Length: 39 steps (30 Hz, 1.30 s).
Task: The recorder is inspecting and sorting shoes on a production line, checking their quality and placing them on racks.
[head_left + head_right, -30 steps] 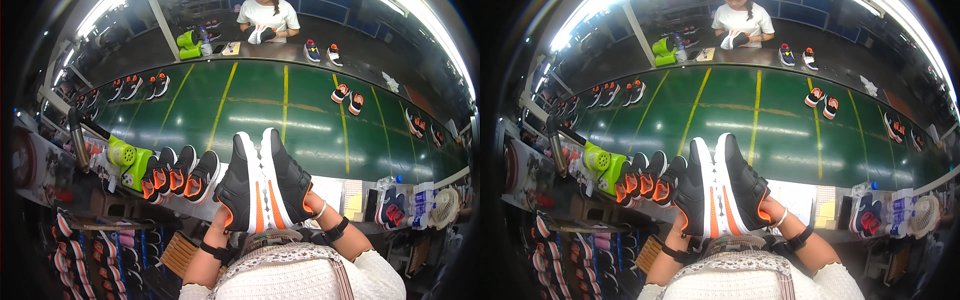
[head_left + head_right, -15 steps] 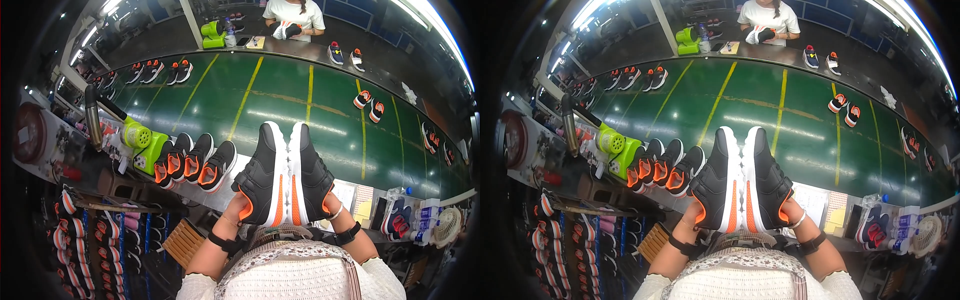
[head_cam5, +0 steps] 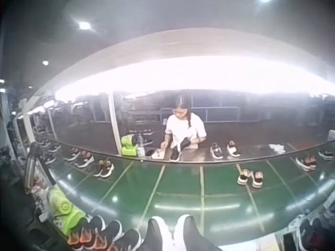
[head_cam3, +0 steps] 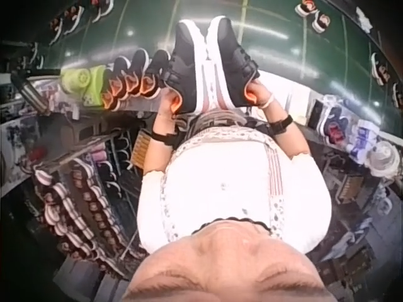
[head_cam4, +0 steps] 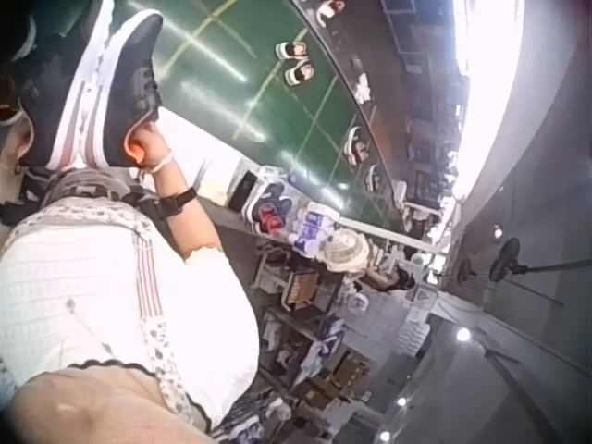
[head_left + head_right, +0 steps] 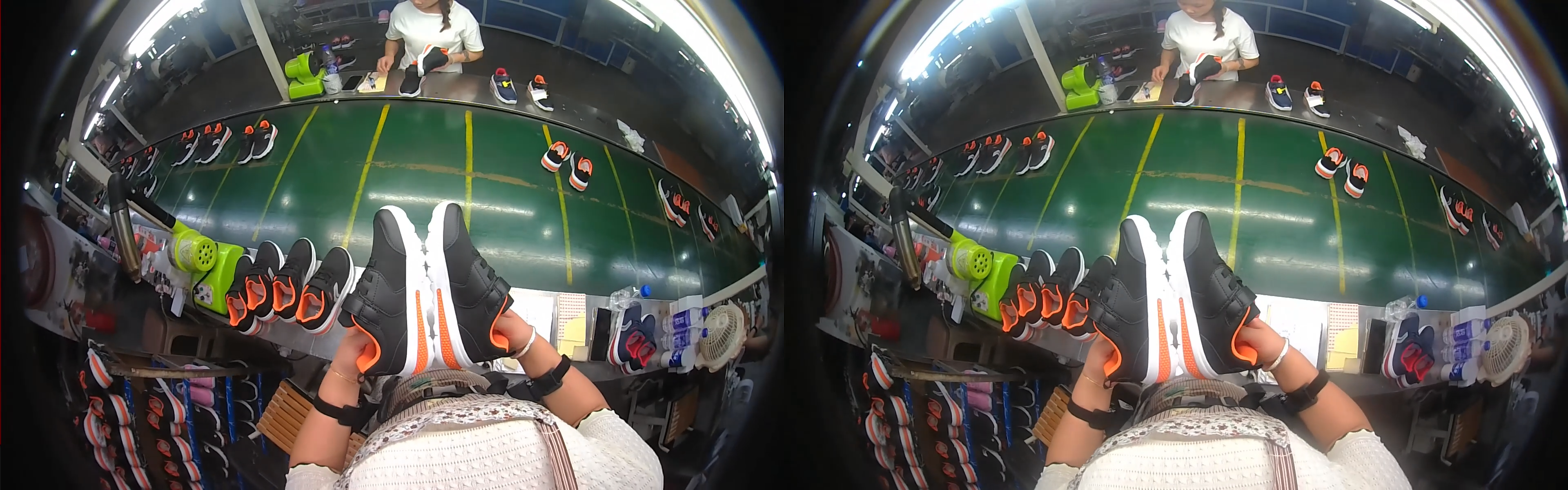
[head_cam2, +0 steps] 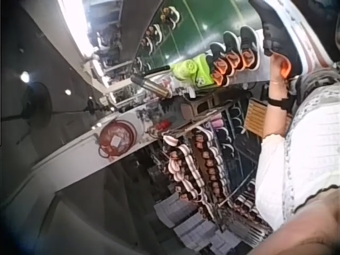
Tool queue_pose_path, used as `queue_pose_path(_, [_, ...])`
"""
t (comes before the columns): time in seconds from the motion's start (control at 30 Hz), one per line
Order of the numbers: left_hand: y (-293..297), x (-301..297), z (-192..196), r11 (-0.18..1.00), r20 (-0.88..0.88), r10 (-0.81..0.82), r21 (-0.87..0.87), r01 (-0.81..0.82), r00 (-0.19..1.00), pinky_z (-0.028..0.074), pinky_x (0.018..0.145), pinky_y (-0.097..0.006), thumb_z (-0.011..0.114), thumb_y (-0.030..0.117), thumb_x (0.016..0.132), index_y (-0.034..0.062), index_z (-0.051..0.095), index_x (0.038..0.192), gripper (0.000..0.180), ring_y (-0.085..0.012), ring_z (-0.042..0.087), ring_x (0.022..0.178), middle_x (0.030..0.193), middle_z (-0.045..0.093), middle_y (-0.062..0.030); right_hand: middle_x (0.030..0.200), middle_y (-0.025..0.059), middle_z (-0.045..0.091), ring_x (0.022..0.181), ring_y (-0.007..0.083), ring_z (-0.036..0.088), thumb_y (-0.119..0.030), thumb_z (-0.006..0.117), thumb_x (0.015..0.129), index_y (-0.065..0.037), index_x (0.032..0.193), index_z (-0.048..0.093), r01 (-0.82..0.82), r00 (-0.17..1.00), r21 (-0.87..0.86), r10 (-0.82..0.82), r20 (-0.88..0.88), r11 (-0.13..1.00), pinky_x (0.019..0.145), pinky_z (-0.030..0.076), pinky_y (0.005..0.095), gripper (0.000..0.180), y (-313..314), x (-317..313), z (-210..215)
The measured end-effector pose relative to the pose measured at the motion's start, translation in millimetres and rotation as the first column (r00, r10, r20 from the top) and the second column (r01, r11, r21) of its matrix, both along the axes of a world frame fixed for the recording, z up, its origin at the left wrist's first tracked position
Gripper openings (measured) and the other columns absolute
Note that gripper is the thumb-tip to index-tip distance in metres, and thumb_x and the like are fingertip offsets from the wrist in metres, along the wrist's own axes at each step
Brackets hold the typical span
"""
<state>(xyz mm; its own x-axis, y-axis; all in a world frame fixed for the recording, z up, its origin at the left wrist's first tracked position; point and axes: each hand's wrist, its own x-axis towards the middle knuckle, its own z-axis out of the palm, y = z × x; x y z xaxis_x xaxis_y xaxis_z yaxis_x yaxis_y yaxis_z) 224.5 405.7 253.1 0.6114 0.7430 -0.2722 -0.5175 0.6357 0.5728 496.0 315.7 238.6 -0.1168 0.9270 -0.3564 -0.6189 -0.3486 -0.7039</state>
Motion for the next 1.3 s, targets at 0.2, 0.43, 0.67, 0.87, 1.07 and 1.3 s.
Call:
queue_pose_path(0.2, [1.5, 8.6, 33.6, 0.986, -0.138, 0.071, 0.159, -0.048, 0.988, 0.039, 0.092, -0.033, 0.049, -0.004, 0.069, 0.0048, 0.033, 0.129, 0.062, -0.0211, 0.047, 0.109, 0.12, 0.046, -0.009, 0.119, 0.0101, 0.044, 0.107, 0.0199, 0.047, 0.0, 0.049, 0.074, -0.011, 0.133, 0.022, -0.001, 0.999, 0.106, -0.003, 0.037, 0.994, 0.091, 0.037, 0.0322, 0.066, 4.8, -3.1, 33.6])
queue_pose_path(0.43, [5.3, 21.5, 30.7, 0.949, 0.01, 0.101, 0.298, -0.099, 0.995, 0.029, 0.099, -0.035, 0.046, 0.047, 0.083, 0.0062, 0.022, 0.133, 0.068, -0.0204, 0.038, 0.117, 0.131, 0.034, -0.0083, 0.12, 0.0088, 0.044, 0.108, 0.0225, 0.047, -0.035, 0.05, 0.084, -0.007, 0.132, 0.023, 0.122, 0.987, 0.267, -0.089, -0.132, 0.956, 0.094, 0.036, 0.037, 0.061, 20.1, -15.8, 34.7])
queue_pose_path(0.67, [5.8, 8.9, -18.9, 0.986, 0.12, -0.143, 0.099, 0.131, 0.982, 0.041, 0.09, -0.041, 0.036, 0.056, 0.082, 0.0004, 0.025, 0.13, 0.074, -0.0307, 0.045, 0.111, 0.128, 0.038, -0.0174, 0.126, 0.011, 0.042, 0.112, 0.0217, 0.044, -0.043, 0.037, 0.088, -0.004, 0.129, 0.03, -0.108, 0.94, 0.355, 0.211, -0.268, 0.929, 0.095, 0.036, 0.0368, 0.057, 20.3, -18.5, 28.9])
queue_pose_path(0.87, [10.1, 15.0, -8.3, 0.966, 0.204, -0.247, 0.132, 0.223, 0.947, 0.041, 0.09, -0.043, 0.04, 0.058, 0.079, 0.0015, 0.02, 0.132, 0.08, -0.0323, 0.04, 0.116, 0.133, 0.029, -0.0207, 0.126, 0.0109, 0.041, 0.113, 0.0213, 0.044, -0.046, 0.041, 0.086, -0.006, 0.13, 0.028, -0.168, 0.934, 0.337, 0.258, -0.245, 0.927, 0.095, 0.035, 0.0368, 0.061, 23.4, -12.0, 9.2])
queue_pose_path(1.07, [12.1, 2.4, -0.8, 0.948, 0.193, -0.247, 0.251, 0.196, 0.95, 0.033, 0.098, -0.037, 0.039, 0.047, 0.086, 0.0012, 0.026, 0.13, 0.065, -0.0219, 0.04, 0.117, 0.129, 0.039, -0.0109, 0.129, 0.008, 0.036, 0.115, 0.0204, 0.041, -0.044, 0.051, 0.082, -0.009, 0.134, 0.019, -0.225, 0.944, 0.282, 0.28, -0.173, 0.933, 0.095, 0.035, 0.0373, 0.071, 24.1, -0.5, 13.8])
queue_pose_path(1.3, [14.1, -6.1, 8.6, 0.952, 0.071, -0.181, 0.261, 0.157, 0.981, 0.036, 0.095, -0.038, 0.048, 0.044, 0.083, 0.002, 0.03, 0.128, 0.065, -0.024, 0.043, 0.114, 0.127, 0.041, -0.0116, 0.131, 0.0061, 0.034, 0.118, 0.0195, 0.037, -0.036, 0.056, 0.081, -0.011, 0.136, 0.015, -0.227, 0.959, 0.284, 0.265, -0.104, 0.932, 0.094, 0.035, 0.0364, 0.073, 18.9, 14.1, 2.2])
